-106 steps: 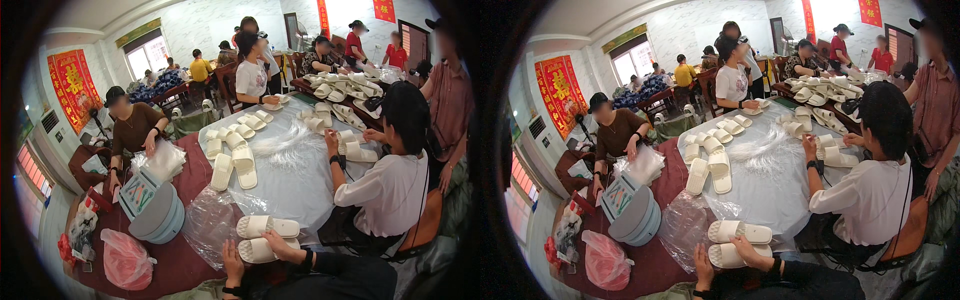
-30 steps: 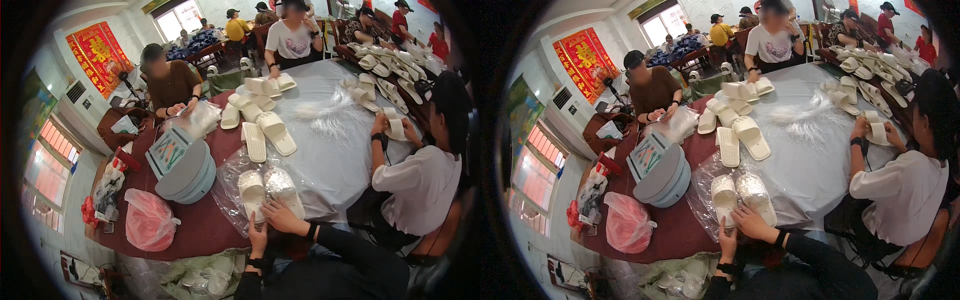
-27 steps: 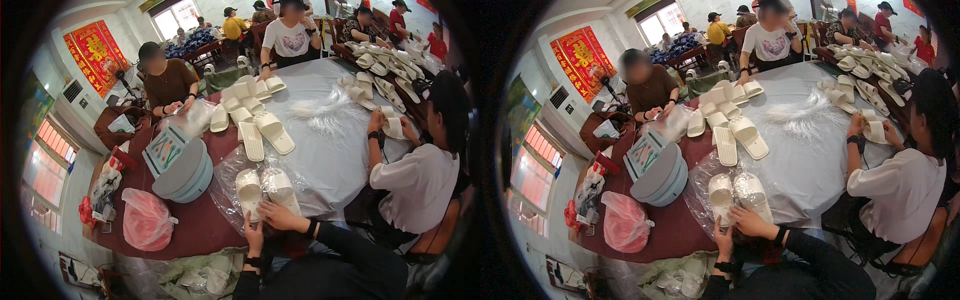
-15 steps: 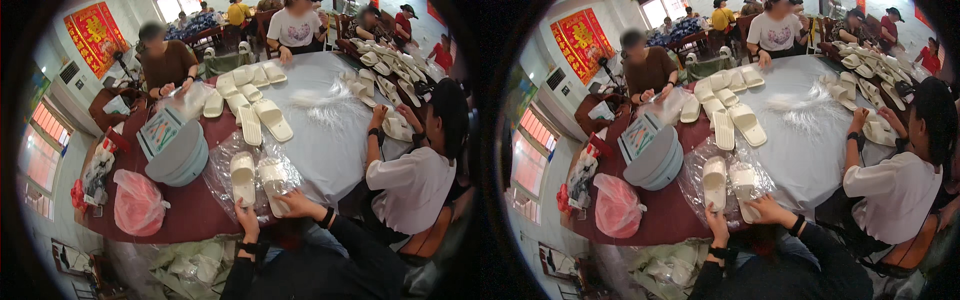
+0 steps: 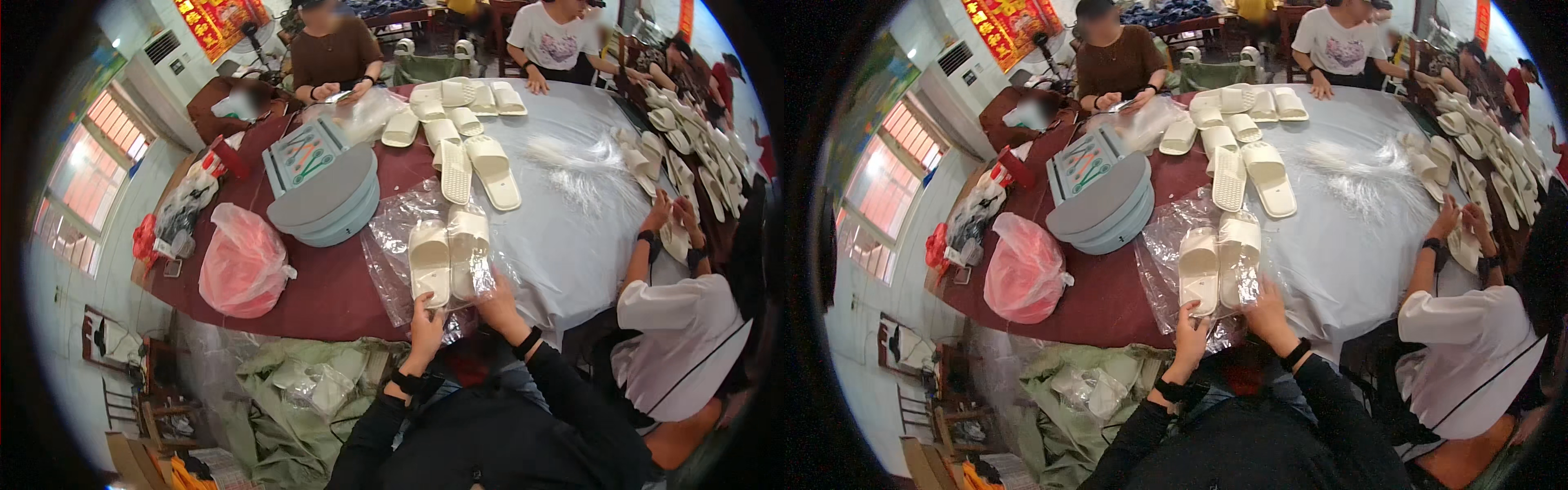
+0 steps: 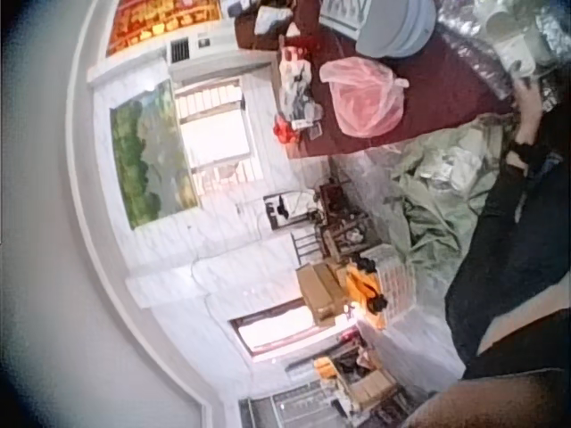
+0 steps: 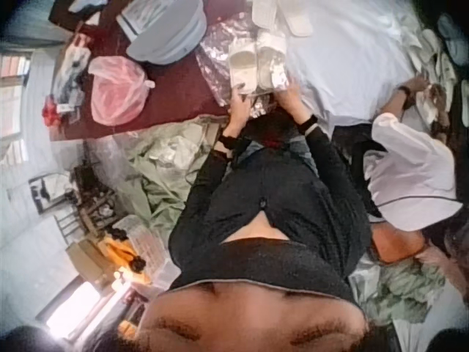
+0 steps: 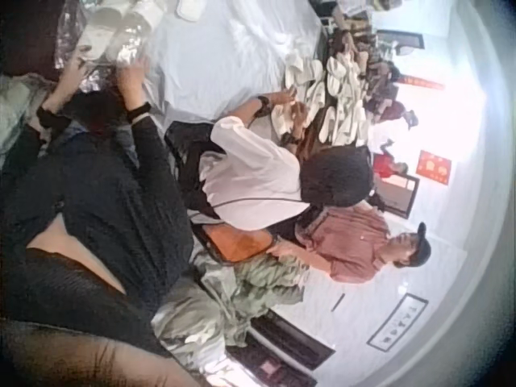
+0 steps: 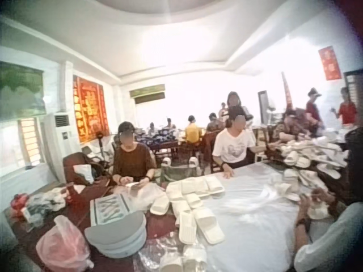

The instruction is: Packing and sorting white slide sandals into bags in a factory or workshop setting.

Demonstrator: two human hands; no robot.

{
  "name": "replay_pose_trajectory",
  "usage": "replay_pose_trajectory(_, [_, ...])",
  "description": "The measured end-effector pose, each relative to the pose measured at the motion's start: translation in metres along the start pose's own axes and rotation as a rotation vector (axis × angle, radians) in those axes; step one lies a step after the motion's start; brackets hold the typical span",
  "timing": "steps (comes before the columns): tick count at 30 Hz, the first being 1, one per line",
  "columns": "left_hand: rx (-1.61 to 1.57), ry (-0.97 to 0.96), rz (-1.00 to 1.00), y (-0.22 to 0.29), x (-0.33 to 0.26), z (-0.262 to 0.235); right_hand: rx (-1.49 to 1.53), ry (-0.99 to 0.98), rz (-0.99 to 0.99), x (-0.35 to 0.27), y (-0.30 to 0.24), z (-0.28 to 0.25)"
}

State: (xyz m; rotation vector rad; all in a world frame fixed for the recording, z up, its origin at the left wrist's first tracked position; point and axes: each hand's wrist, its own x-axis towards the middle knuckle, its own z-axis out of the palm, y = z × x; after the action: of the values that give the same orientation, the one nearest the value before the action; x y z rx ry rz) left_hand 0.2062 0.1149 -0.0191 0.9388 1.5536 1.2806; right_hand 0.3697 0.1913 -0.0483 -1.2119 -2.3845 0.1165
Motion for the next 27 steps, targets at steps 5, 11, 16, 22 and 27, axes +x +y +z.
replay_pose_trajectory(5, [-0.003,-0.017,0.039,-0.009,-0.001,-0.001,0.060,0.150,0.309,0.003,-0.003,-0.005])
replay_pose_trajectory(11, [-0.268,-0.034,-0.055,0.006,-0.009,-0.002,0.099,-0.049,0.087,-0.007,-0.017,-0.049])
replay_pose_trajectory(16, [-0.374,0.027,-0.042,-0.002,-0.004,-0.002,0.546,0.031,-0.393,-0.019,-0.049,-0.088])
replay_pose_trajectory(22, [-0.122,-0.149,0.112,0.036,-0.026,0.001,0.076,0.198,-0.112,0.006,-0.045,-0.075])
replay_pose_trajectory(27, [0.158,-0.396,0.188,0.100,-0.077,-0.024,0.221,-0.029,-0.176,0.023,-0.056,-0.091])
